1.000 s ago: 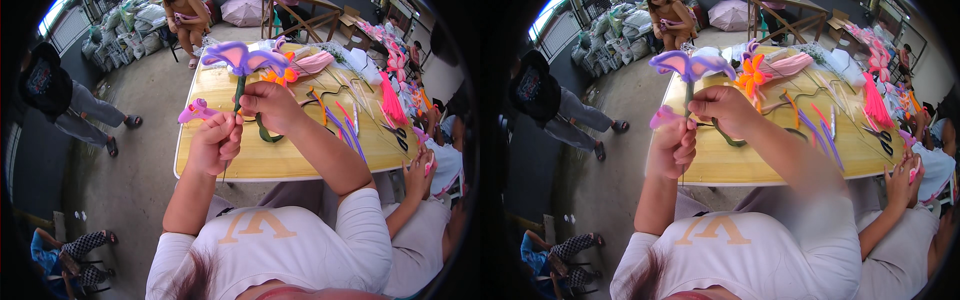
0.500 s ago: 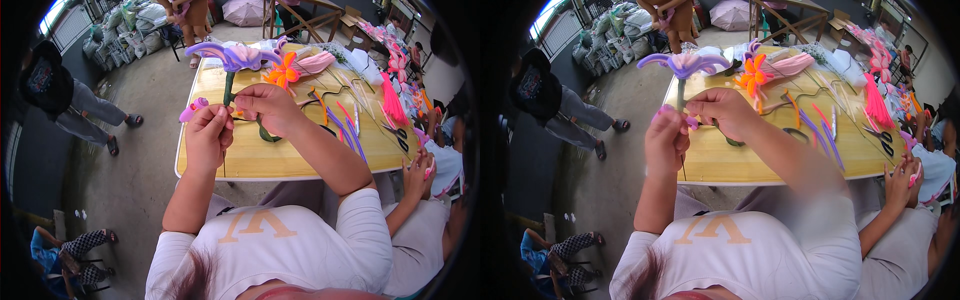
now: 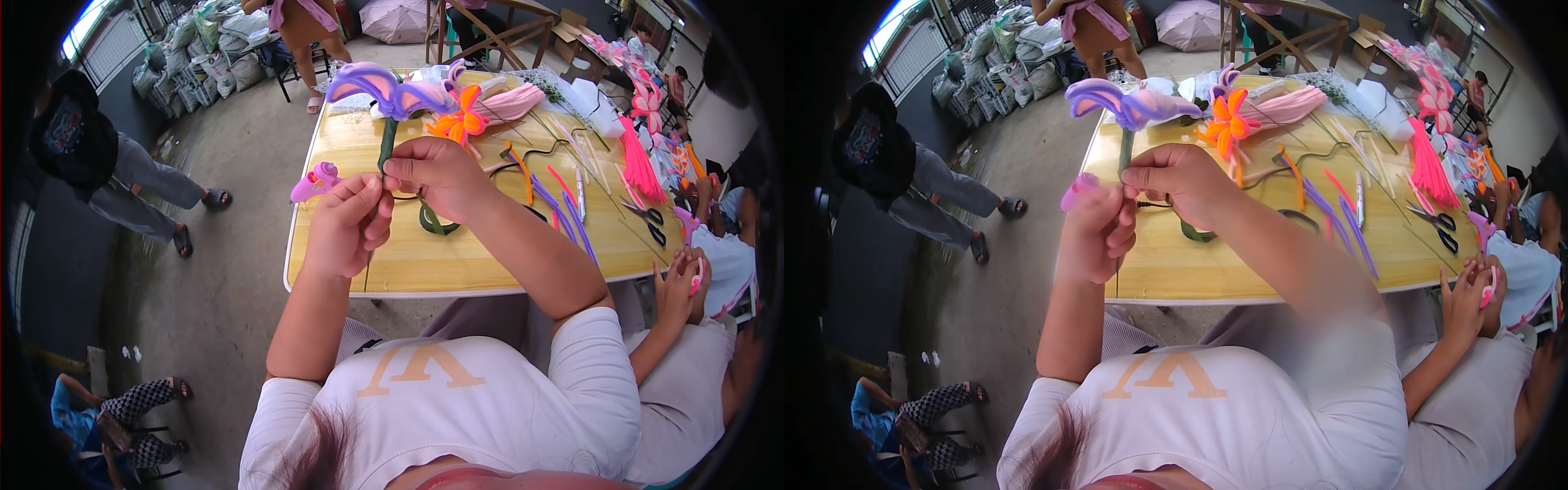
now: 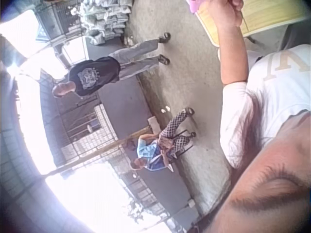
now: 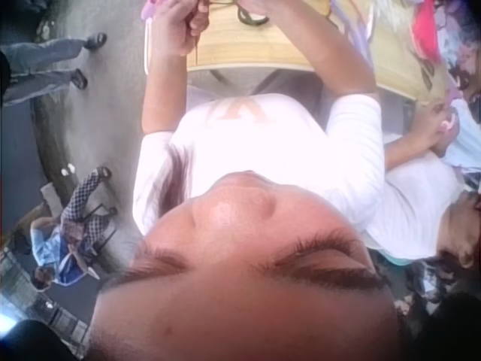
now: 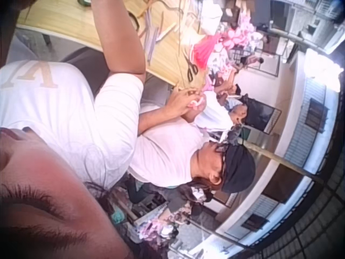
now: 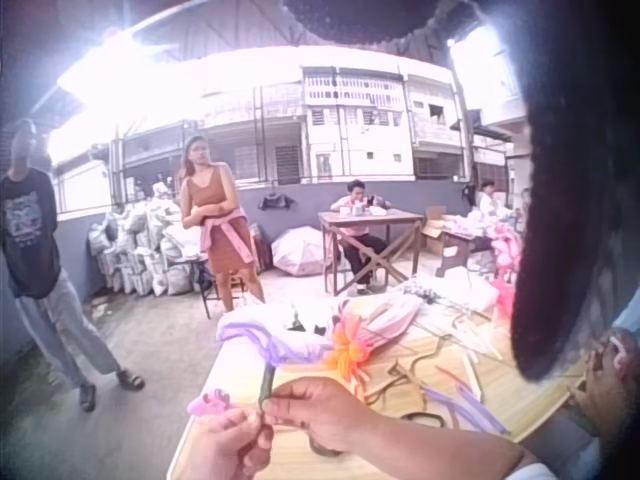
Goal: The person assembles a decorative paper flower by wrapping green floral tape around a wire stem and attaching purple and orange pipe cleaner petals.
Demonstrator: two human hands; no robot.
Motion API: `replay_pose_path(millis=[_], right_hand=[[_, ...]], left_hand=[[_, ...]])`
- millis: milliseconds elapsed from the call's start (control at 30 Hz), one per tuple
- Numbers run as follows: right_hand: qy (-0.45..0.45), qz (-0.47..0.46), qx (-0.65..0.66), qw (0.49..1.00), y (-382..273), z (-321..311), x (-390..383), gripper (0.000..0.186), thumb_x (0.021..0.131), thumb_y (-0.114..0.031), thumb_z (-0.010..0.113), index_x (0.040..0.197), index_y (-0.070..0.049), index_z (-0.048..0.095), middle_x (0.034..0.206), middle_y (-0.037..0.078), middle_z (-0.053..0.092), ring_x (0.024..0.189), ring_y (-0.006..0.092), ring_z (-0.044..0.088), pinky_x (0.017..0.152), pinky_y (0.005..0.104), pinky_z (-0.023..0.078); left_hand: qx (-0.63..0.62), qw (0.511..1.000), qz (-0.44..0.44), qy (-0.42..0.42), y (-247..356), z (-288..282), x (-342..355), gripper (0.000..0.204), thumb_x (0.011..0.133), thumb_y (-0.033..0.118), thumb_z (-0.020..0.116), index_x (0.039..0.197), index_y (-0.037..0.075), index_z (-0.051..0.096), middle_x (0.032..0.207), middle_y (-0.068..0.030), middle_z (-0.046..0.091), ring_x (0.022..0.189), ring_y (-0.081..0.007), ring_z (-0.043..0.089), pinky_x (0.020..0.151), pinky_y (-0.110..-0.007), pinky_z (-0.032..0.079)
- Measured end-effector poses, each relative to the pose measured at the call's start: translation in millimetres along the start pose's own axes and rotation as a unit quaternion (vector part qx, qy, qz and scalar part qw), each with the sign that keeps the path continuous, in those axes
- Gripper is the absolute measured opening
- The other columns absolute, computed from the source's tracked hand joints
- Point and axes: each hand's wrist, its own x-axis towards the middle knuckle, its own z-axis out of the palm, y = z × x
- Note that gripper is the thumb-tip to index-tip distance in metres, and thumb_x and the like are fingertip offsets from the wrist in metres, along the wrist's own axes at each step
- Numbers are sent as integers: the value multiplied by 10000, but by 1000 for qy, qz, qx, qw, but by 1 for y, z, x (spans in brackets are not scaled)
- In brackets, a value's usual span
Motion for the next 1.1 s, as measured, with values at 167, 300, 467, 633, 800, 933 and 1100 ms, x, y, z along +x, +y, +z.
replay_pose_path(millis=[167, 300, 467, 633, 800, 933, 1100], right_hand=[[43, -16, -73, 996, 0, 4, -1, 169, 789, -72, 631, 918, 37, 624, 719, 19, 582, 615, 78, 465, 569, 195, 365], [3, -10, 7, 1000, 2, 3, 0, 188, 790, -65, 631, 948, 38, 624, 743, 24, 582, 625, 77, 459, 568, 200, 365], [-68, -3, 34, 997, -1, 1, -2, 216, 820, -48, 590, 1004, 64, 587, 862, 70, 606, 725, 114, 528, 664, 235, 421], [-65, -33, -15, 997, -3, 2, -5, 180, 821, -39, 587, 974, 56, 596, 853, 67, 606, 750, 123, 552, 678, 231, 434], [40, -45, -93, 994, 4, 1, 0, 164, 815, -28, 591, 960, 48, 606, 809, 49, 596, 724, 101, 535, 645, 208, 421], [21, -45, -136, 989, 1, 4, -2, 181, 812, -50, 604, 967, 43, 611, 796, 34, 587, 705, 79, 497, 623, 207, 396], [-65, 25, 31, 997, 2, -9, 2, 190, 814, -65, 603, 978, 31, 609, 813, 40, 599, 717, 101, 508, 637, 220, 401]], left_hand=[[316, 915, 194, 157, -10, 6, -5, 96, 861, 94, 548, 874, 1, 566, 700, -35, 564, 460, -57, 441, 386, -180, 319], [214, 957, 148, 124, -3, 3, -7, 91, 869, 78, 526, 875, -5, 561, 682, -27, 549, 439, -41, 405, 369, -174, 278], [62, 996, 51, 30, 6, 3, -11, 110, 885, 96, 487, 865, 9, 553, 649, -15, 518, 406, -43, 346, 346, -176, 219], [-21, 999, -6, -31, 5, 1, -8, 135, 896, 131, 484, 872, 16, 550, 643, -10, 512, 428, -47, 363, 368, -171, 246], [381, 879, 230, 169, -17, 17, -7, 115, 863, 130, 558, 853, 15, 563, 663, -3, 538, 454, -55, 439, 412, -182, 345], [453, 826, 288, 174, -14, 5, -6, 91, 840, 68, 588, 853, -22, 579, 650, -14, 552, 499, -42, 457, 431, -173, 356], [174, 971, 118, 114, 1, 13, -13, 100, 856, 82, 554, 823, -7, 585, 611, -21, 525, 424, -42, 382, 359, -179, 263]])
